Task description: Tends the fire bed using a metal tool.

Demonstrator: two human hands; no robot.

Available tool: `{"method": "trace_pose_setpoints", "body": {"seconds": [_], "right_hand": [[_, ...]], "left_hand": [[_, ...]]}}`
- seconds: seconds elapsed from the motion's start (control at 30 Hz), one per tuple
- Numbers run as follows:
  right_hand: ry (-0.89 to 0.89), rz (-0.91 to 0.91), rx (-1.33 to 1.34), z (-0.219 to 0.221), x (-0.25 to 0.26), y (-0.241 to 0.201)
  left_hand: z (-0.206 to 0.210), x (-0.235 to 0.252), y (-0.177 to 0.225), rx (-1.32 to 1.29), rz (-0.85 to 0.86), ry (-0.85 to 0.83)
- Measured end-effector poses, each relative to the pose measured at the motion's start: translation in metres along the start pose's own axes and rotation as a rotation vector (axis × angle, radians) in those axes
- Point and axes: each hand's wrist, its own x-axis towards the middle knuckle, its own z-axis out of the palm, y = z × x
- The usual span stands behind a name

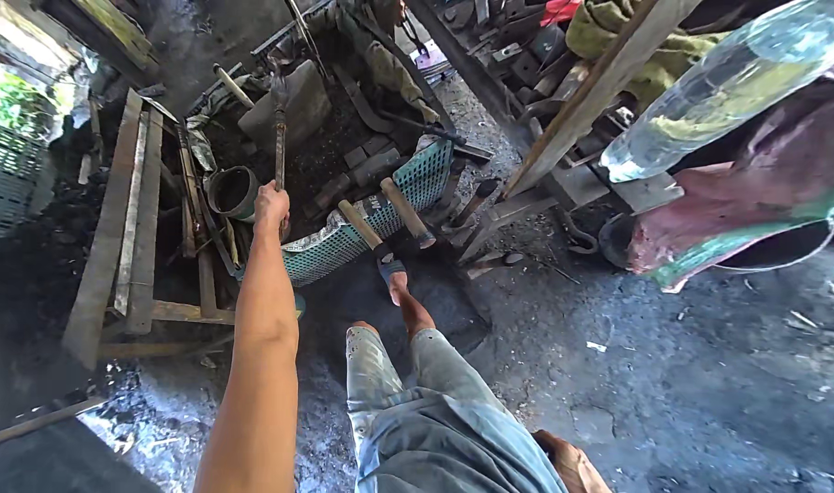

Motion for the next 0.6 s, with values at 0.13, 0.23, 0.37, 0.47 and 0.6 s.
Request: {"method": "trace_pose_setpoints", "body": {"seconds": [0.13, 0.23, 0.37, 0.47, 0.6], "right_hand": [[0.012, 0.003, 0.011, 0.002, -0.001, 0.004], [0.013, 0.005, 0.017, 0.003, 0.0, 0.007], [0.01, -0.006, 0.0, 0.0, -0.001, 0.004], [0.003, -0.016, -0.016, -0.001, -0.001, 0.004], [0.007, 0.001, 0.024, -0.002, -0.002, -0.003]], "left_hand": [[-0.017, -0.014, -0.018, 0.054, -0.068, 0.055], [-0.032, -0.019, -0.013, 0.045, -0.094, 0.069], [-0.033, -0.019, 0.014, 0.103, -0.049, 0.037], [-0.016, -0.02, 0.042, 0.127, 0.001, -0.007], [0.003, -0.017, 0.077, 0.164, 0.047, -0.022]]}}
